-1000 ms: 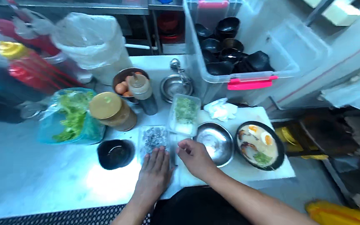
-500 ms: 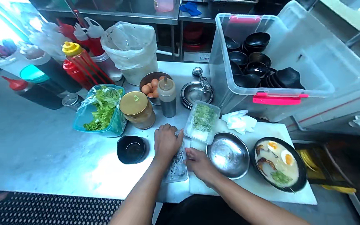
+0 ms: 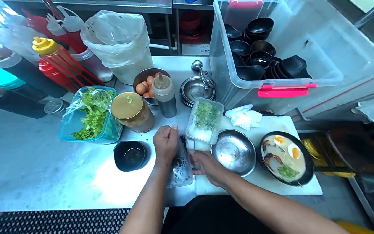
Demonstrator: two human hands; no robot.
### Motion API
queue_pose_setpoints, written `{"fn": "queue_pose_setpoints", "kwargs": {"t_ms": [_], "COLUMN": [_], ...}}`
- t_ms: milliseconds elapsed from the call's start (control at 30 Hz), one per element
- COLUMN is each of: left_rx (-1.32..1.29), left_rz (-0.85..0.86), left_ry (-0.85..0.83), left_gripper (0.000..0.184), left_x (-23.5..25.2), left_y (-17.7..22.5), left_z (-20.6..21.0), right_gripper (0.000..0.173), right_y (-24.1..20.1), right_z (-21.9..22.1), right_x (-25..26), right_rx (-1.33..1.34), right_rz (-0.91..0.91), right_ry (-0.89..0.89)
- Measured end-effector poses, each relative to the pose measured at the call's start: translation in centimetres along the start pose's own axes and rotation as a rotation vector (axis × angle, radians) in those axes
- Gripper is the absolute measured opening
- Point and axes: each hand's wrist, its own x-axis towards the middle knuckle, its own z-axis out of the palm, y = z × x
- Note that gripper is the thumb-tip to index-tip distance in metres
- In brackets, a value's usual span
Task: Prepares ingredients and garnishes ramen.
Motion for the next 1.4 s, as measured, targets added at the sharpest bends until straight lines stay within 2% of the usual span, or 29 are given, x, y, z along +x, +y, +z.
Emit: {"fn": "queue_pose_setpoints", "kwargs": {"t_ms": [67,200,333,400,467,500,567,633,667,700,800,833,900,967,1133,1200,1267,1367,1400], "left_rx": [-0.257,-0.584,-0.852,-0.904,-0.897,-0.887,-0.875,-0.881,-0.883,-0.885,-0.879,-0.872,-0.855,-0.825,-0.776,-0.774,-0.773,-0.781,-0.780], "left_rz": [-0.052,-0.095,-0.136,-0.183,-0.222,-0.227,-0.229,-0.223,-0.222,-0.225,-0.230,-0.227,-0.226,-0.236,-0.277,-0.290,-0.309,-0.329,-0.335], "left_ry": [0.023,0.099,0.096,0.037,-0.024,-0.043,-0.070,-0.076,-0.076,-0.076,-0.062,-0.055,-0.043,-0.024,0.040,0.050,0.053,0.053,0.052], "left_gripper": [0.049,0.051,0.050,0.051,0.052,0.052,0.053,0.052,0.052,0.052,0.052,0.052,0.053,0.053,0.053,0.054,0.054,0.054,0.053], "left_x": [0.1,0.6,2.3,2.8,3.1,3.1,3.1,3.1,3.0,2.9,2.7,2.6,2.4,2.3,2.2,2.3,2.3,2.1,2.1], "left_y": [0.1,0.6,-0.5,-1.1,-1.5,-1.6,-1.5,-1.4,-1.5,-1.5,-1.4,-1.4,-1.5,-1.4,-0.9,-0.8,-0.6,-0.5,-0.5], "left_z": [-0.9,-2.6,-5.0,-6.2,-7.2,-7.6,-8.0,-7.9,-7.9,-7.9,-8.3,-8.4,-8.7,-9.0,-8.9,-8.7,-8.5,-8.4,-8.3], "right_gripper": [0.047,0.041,0.043,0.050,0.044,0.040,0.044,0.066,0.076,0.076,0.032,0.024,0.022,0.019,0.026,0.026,0.032,0.052,0.050], "right_y": [0.1,0.5,-0.3,-1.3,-1.3,-1.6,-3.3,-4.3,-4.3,-4.1,-4.2,-4.7,-5.9,-6.9,-8.6,-8.5,-8.0,-6.4,-5.8], "right_z": [0.2,0.8,1.3,2.2,2.9,3.4,4.9,6.5,7.1,7.6,8.3,8.3,7.9,7.3,6.0,5.6,5.7,7.2,7.8], "right_x": [0.2,0.8,0.5,-0.7,-1.2,-1.2,-1.2,-0.1,0.7,1.4,1.9,1.7,1.5,1.3,0.9,1.6,1.9,1.2,1.1], "right_rx": [-0.103,-0.476,-0.694,-0.954,-1.228,-1.328,-1.474,-1.574,-1.610,-1.640,-1.716,-1.722,-1.698,-1.629,-1.316,-1.271,-1.355,-1.549,-1.608], "right_rz": [-0.017,-0.043,-0.067,-0.214,-0.498,-0.567,-0.472,-0.346,-0.301,-0.294,-0.413,-0.439,-0.435,-0.409,-0.363,-0.312,-0.254,-0.192,-0.208], "right_ry": [-0.026,-0.049,0.116,0.238,0.316,0.275,0.070,-0.059,-0.087,-0.103,-0.136,-0.158,-0.195,-0.160,-0.057,-0.050,-0.069,-0.099,-0.100]}}
